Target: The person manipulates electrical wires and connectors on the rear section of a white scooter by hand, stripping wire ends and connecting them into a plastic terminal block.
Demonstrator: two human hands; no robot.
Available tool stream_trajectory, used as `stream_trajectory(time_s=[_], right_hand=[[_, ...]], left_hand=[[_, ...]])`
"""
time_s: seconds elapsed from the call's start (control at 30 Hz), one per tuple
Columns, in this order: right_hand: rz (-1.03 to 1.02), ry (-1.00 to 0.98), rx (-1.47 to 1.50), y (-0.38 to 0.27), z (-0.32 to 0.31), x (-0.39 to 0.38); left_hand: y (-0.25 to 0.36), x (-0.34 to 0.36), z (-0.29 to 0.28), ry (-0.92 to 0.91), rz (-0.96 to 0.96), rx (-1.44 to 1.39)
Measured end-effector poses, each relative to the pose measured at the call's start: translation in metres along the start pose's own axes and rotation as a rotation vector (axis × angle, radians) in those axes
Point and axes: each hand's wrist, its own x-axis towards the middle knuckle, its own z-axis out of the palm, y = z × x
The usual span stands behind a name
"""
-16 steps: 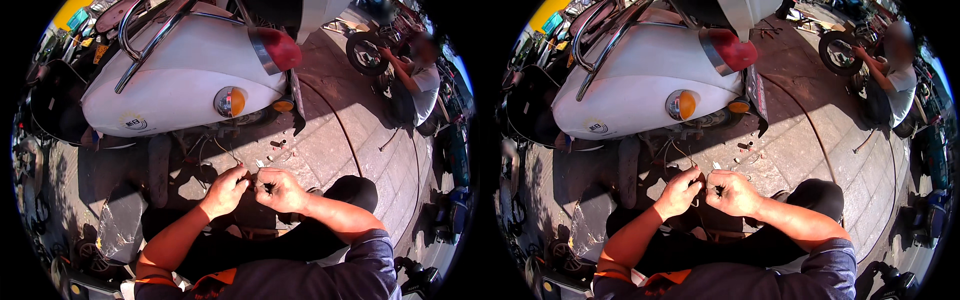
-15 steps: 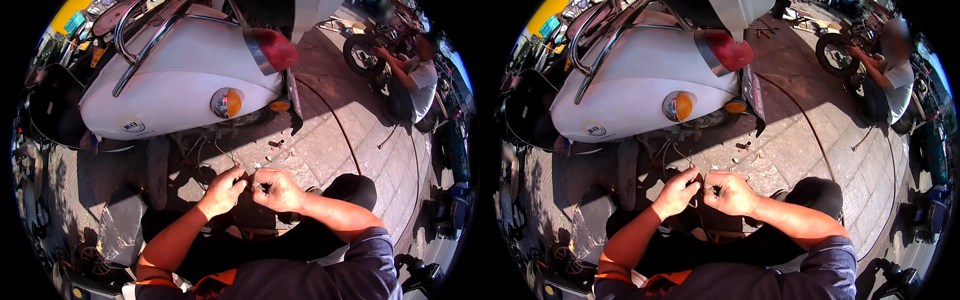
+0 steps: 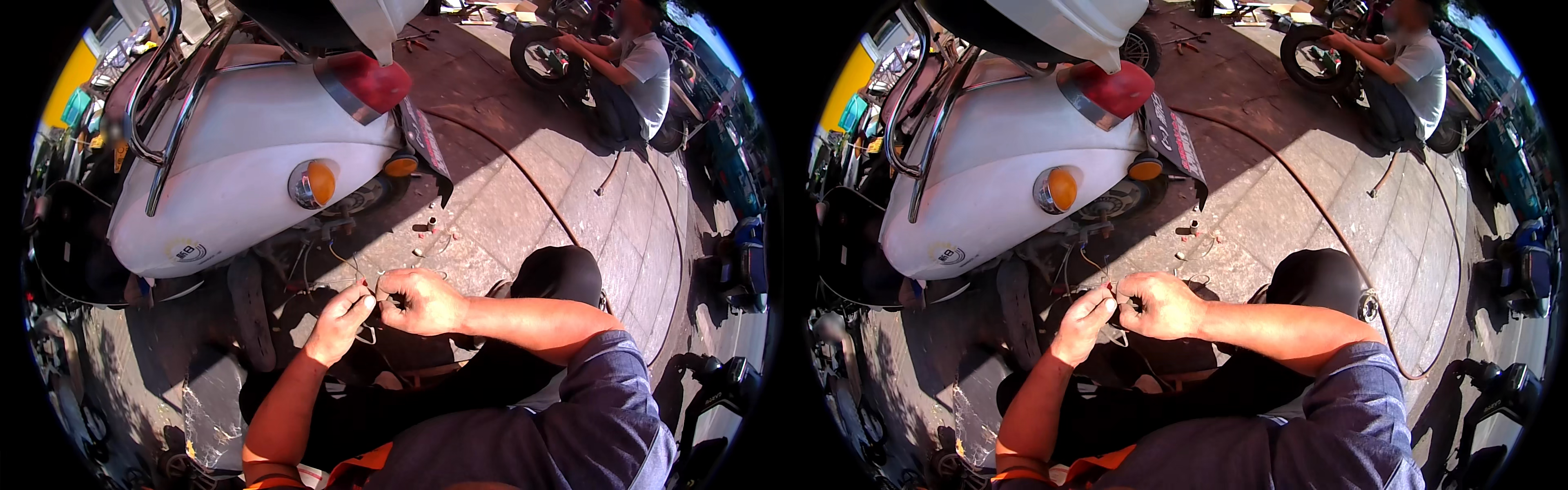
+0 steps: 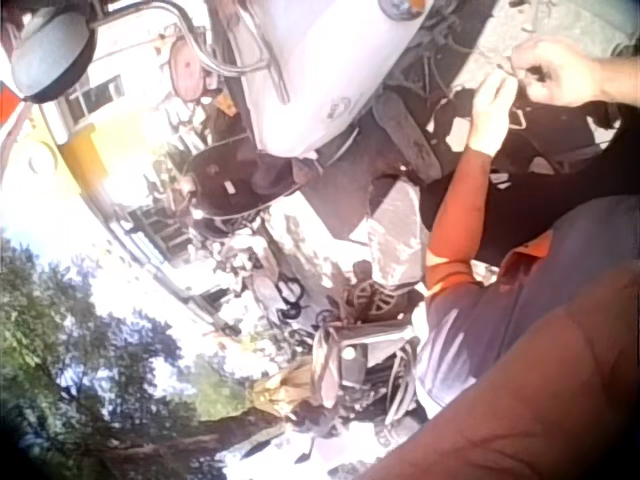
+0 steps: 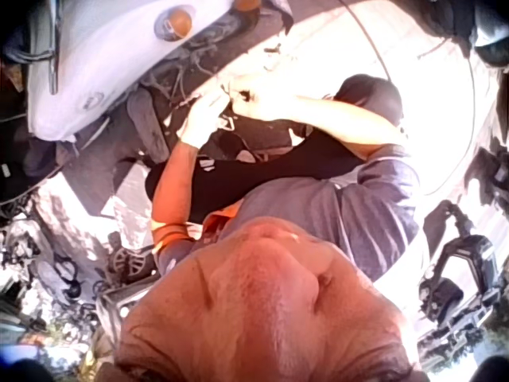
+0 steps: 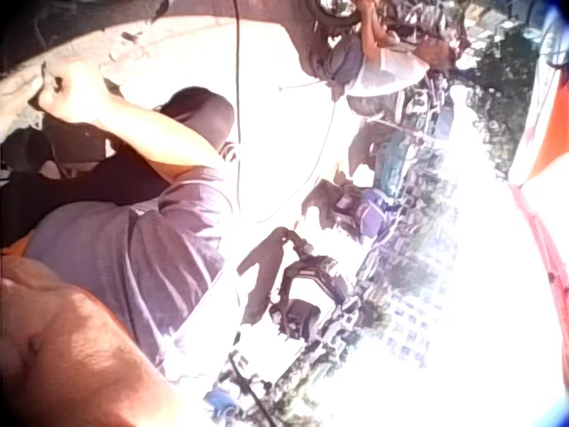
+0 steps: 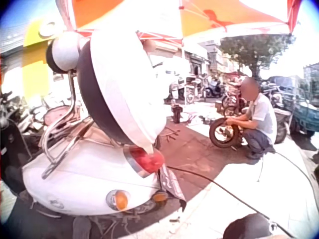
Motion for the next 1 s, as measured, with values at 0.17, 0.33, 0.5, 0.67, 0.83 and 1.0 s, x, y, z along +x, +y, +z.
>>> stream_trajectory(time_s=[0.17, 0.33, 0.5, 0.67, 0.83, 1.0], right_hand=[[0.086, -0.037, -0.068, 0.003, -0.002, -0.003], [0.048, -0.068, -0.109, 0.016, 0.003, -0.009], [0.049, -0.109, -0.131, 0.012, -0.004, -0.012], [0.013, -0.092, -0.147, 0.01, -0.011, -0.015], [0.01, -0.091, -0.116, 0.017, -0.01, -0.018], [0.001, -0.063, -0.099, 0.025, -0.006, -0.018]], left_hand=[[-0.004, 0.004, 0.003, 0.072, 0.028, 0.041], [-0.001, 0.01, 0.003, 0.077, 0.022, 0.141], [0.003, 0.012, 0.006, 0.052, -0.1, -0.027], [-0.003, 0.015, -0.005, -0.073, -0.204, -0.056], [0.004, 0.018, 0.001, -0.092, -0.148, -0.004], [0.003, 0.017, 0.007, -0.032, -0.136, -0.044]])
